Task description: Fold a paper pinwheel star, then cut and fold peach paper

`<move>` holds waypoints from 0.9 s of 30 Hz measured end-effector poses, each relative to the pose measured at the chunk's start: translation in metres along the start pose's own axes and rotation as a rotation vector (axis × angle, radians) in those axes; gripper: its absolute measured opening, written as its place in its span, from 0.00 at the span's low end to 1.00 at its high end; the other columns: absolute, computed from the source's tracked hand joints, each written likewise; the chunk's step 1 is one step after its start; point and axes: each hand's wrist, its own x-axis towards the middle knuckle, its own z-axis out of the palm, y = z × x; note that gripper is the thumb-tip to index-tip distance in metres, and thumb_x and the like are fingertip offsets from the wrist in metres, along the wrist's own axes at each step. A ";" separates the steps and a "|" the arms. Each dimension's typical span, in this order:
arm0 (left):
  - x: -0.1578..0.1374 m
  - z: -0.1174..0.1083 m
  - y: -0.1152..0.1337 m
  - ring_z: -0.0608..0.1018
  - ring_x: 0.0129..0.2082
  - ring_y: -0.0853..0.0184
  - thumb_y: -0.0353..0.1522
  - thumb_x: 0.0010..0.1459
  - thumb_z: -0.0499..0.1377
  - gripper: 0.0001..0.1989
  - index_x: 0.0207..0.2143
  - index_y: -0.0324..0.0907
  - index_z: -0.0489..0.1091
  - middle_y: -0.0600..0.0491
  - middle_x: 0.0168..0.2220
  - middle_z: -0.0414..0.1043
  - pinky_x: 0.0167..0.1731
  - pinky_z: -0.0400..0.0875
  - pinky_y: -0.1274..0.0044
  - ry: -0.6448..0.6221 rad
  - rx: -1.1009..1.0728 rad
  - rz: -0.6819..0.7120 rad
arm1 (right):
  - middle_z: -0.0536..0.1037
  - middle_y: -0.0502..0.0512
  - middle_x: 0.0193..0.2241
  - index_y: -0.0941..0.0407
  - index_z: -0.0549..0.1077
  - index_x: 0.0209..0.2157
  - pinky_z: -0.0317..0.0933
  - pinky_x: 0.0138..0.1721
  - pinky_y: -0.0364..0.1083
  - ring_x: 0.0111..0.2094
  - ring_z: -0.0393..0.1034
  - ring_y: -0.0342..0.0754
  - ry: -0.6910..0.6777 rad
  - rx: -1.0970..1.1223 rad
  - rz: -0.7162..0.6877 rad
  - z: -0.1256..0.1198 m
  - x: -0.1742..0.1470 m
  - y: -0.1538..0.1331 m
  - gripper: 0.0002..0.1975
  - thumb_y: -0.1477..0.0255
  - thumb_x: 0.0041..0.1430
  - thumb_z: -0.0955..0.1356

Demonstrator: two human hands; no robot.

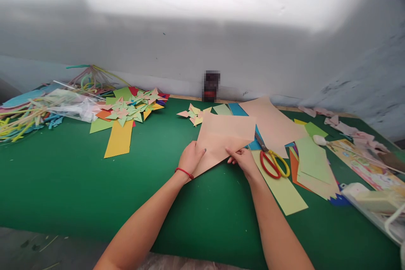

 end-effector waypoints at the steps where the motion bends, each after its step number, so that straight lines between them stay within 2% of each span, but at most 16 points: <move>1: 0.000 0.000 0.000 0.73 0.39 0.60 0.37 0.55 0.54 0.12 0.40 0.41 0.66 0.46 0.42 0.72 0.33 0.64 0.76 0.000 0.003 0.000 | 0.73 0.53 0.12 0.60 0.72 0.19 0.56 0.17 0.39 0.14 0.63 0.41 -0.001 0.000 0.000 0.000 0.000 0.000 0.19 0.57 0.42 0.72; 12: 0.000 0.000 -0.001 0.74 0.38 0.61 0.37 0.53 0.55 0.10 0.37 0.41 0.66 0.47 0.40 0.73 0.32 0.65 0.76 0.024 -0.010 -0.007 | 0.73 0.53 0.13 0.61 0.73 0.24 0.57 0.16 0.39 0.15 0.66 0.43 -0.002 0.022 0.006 0.001 -0.001 -0.001 0.19 0.57 0.42 0.72; 18: 0.011 0.000 -0.015 0.76 0.33 0.66 0.31 0.50 0.56 0.04 0.30 0.41 0.66 0.52 0.33 0.74 0.32 0.67 0.78 0.024 -0.311 0.030 | 0.75 0.54 0.15 0.60 0.73 0.25 0.59 0.17 0.40 0.18 0.69 0.45 0.022 0.073 0.007 0.000 0.000 0.000 0.19 0.58 0.41 0.73; 23: 0.018 -0.005 -0.019 0.76 0.32 0.65 0.36 0.49 0.58 0.10 0.32 0.39 0.68 0.50 0.31 0.75 0.31 0.69 0.77 -0.051 -0.526 0.017 | 0.75 0.54 0.15 0.60 0.73 0.23 0.59 0.16 0.40 0.16 0.66 0.42 0.030 0.127 0.015 -0.001 0.000 0.000 0.18 0.58 0.40 0.73; 27: 0.019 -0.009 -0.018 0.76 0.29 0.66 0.39 0.50 0.56 0.13 0.32 0.38 0.70 0.50 0.29 0.75 0.26 0.67 0.78 -0.055 -0.578 -0.041 | 0.73 0.52 0.14 0.59 0.72 0.21 0.58 0.16 0.40 0.15 0.65 0.42 0.042 0.136 0.014 -0.001 -0.002 -0.004 0.19 0.57 0.37 0.74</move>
